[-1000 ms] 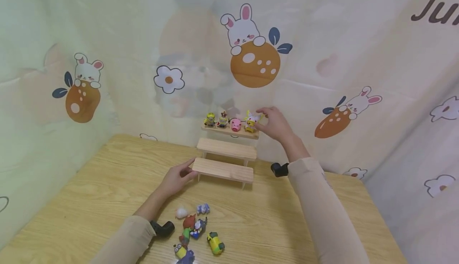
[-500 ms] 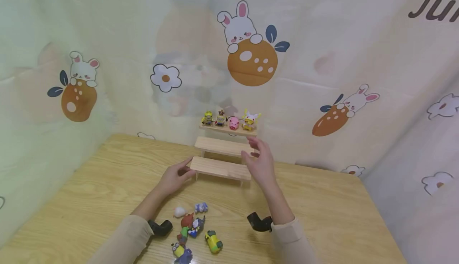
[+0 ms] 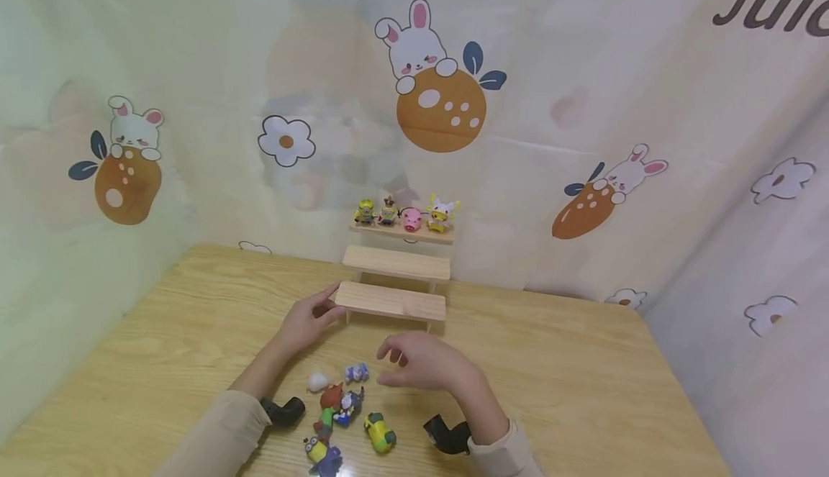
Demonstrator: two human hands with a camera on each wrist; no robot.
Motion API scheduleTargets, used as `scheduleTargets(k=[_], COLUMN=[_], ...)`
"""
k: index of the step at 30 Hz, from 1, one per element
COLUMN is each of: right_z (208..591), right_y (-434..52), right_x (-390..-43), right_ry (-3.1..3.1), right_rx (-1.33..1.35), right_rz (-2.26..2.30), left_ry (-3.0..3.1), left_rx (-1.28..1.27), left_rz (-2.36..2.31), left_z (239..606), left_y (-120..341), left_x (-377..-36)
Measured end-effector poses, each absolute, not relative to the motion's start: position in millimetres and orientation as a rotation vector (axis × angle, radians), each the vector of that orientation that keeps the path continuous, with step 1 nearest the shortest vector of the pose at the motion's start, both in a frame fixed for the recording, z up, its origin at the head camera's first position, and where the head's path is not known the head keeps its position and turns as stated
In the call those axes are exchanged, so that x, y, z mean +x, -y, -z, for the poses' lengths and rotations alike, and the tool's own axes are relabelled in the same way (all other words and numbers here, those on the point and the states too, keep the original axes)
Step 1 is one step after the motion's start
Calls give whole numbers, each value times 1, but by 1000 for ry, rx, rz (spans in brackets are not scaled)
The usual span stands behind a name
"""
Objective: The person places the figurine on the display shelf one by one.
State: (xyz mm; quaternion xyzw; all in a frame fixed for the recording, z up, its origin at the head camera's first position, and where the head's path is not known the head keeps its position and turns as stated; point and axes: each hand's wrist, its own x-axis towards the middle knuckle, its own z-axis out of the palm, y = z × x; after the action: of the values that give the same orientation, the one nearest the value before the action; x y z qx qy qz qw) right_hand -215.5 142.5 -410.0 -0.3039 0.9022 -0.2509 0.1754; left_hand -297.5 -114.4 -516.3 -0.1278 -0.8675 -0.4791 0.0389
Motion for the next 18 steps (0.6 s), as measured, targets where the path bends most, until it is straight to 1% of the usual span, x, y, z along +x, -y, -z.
scheduleTargets(k=[8, 18], right_z=[409, 424], right_y=[-123, -110], right_x=[-196, -187], right_ry=[-2452, -2351], right_rx=[-974, -920], right_rz=[425, 403], left_ry=[2660, 2657], left_rx=[-406, -402], left_rz=[1467, 1431], left_z=[516, 515], left_y=[117, 115], left_x=[-298, -296])
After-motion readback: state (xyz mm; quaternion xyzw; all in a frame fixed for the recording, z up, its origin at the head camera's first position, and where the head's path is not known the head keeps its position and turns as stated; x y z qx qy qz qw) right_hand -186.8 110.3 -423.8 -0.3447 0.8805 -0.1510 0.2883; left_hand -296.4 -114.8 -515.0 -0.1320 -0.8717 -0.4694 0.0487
